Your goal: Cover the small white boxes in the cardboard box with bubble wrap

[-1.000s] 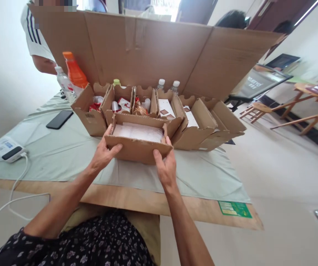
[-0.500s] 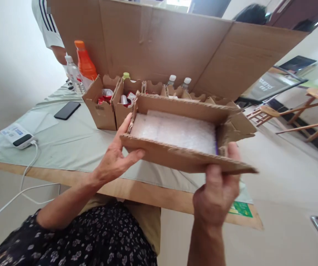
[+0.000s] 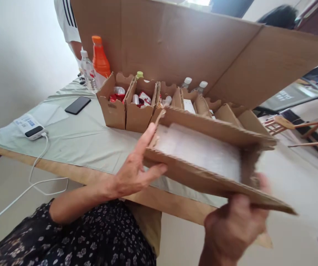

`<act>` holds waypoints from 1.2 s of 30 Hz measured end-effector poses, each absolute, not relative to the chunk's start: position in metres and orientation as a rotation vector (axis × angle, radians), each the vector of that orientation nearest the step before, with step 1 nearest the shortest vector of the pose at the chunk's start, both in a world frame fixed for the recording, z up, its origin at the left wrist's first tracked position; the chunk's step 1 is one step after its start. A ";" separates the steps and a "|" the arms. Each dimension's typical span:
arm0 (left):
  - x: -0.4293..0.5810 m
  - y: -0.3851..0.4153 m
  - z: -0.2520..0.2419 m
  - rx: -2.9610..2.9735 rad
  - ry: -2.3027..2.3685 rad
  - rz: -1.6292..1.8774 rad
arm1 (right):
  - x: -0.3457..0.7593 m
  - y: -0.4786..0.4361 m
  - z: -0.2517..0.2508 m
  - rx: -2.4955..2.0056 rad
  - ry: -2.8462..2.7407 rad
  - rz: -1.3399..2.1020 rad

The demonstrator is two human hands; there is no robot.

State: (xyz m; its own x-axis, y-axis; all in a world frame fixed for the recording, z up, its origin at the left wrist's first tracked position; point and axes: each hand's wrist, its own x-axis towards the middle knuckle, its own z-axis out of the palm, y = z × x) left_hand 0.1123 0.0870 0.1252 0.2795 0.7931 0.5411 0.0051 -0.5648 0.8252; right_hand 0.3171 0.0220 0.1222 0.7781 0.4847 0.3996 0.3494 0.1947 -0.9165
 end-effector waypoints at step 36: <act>-0.089 0.195 0.046 1.356 2.231 1.770 | 0.082 0.199 -0.042 -1.249 -2.127 0.707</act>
